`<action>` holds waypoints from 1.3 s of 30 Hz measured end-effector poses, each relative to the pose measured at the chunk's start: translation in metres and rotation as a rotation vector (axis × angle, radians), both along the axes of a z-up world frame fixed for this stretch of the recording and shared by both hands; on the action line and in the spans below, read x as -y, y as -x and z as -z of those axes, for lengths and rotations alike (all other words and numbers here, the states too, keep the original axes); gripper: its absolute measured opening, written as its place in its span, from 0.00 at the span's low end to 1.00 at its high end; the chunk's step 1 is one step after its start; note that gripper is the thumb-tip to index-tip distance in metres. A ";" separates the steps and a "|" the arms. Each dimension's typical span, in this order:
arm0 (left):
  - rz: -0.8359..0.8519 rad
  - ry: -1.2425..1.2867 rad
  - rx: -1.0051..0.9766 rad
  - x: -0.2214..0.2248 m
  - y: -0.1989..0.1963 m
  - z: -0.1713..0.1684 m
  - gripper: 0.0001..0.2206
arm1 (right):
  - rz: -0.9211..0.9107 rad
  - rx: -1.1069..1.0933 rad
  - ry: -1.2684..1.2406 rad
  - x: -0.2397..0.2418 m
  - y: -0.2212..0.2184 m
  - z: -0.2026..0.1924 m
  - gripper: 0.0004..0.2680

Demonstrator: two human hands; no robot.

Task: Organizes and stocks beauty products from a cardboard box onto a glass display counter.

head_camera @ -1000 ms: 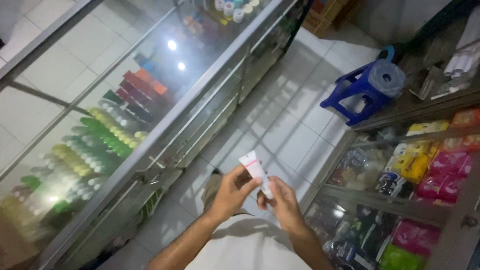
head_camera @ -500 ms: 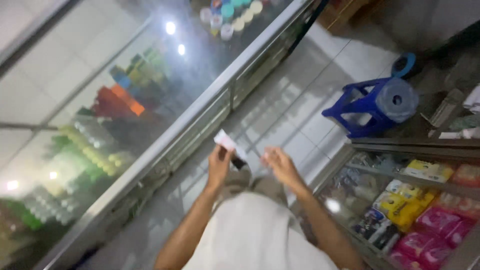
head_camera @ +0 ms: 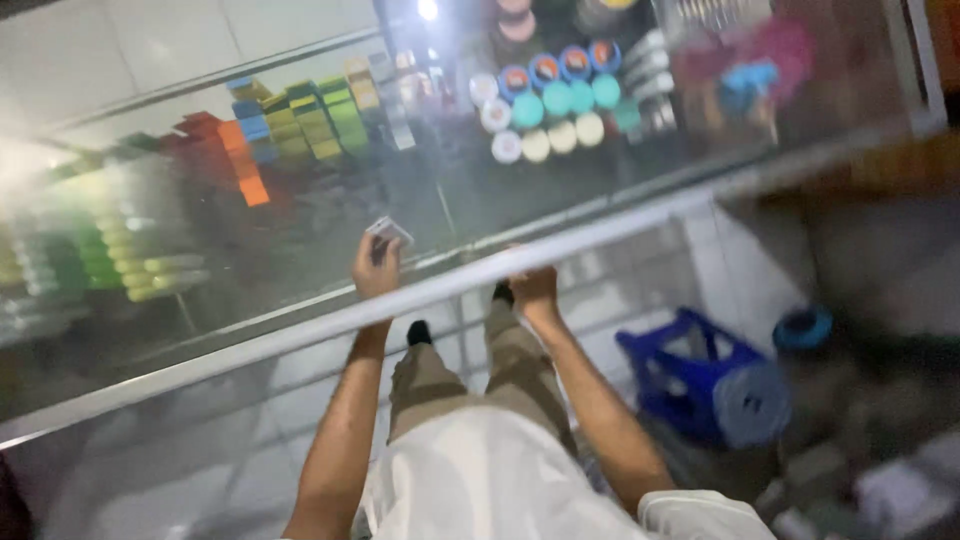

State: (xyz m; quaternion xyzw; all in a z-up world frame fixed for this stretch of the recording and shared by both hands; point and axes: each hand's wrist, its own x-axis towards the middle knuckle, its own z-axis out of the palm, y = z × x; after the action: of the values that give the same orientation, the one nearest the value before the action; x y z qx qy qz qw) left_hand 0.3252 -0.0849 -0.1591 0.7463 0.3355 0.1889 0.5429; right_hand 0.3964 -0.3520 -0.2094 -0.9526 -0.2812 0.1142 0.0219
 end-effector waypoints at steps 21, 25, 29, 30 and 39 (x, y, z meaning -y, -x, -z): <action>0.084 -0.285 0.262 -0.030 -0.238 0.035 0.19 | -0.149 0.109 -0.866 -0.161 -0.272 -0.124 0.11; 0.032 -0.273 0.233 -0.028 -0.246 0.056 0.28 | -0.190 0.065 -0.869 -0.166 -0.276 -0.128 0.12; 0.088 -0.226 0.300 -0.029 -0.250 0.046 0.26 | -0.214 0.099 -0.808 -0.169 -0.279 -0.121 0.10; 0.111 -0.181 0.297 -0.028 -0.250 0.038 0.26 | -0.210 0.087 -0.814 -0.169 -0.279 -0.119 0.10; 0.126 -0.228 0.314 -0.033 -0.251 0.053 0.24 | -0.241 -0.052 -0.796 -0.166 -0.286 -0.119 0.04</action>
State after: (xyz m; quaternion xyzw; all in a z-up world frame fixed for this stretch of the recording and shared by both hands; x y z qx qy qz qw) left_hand 0.5757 -0.0515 -0.2118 0.7838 0.1760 0.3055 0.5112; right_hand 0.6821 -0.1865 -0.0905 -0.8268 -0.4124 0.0224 0.3820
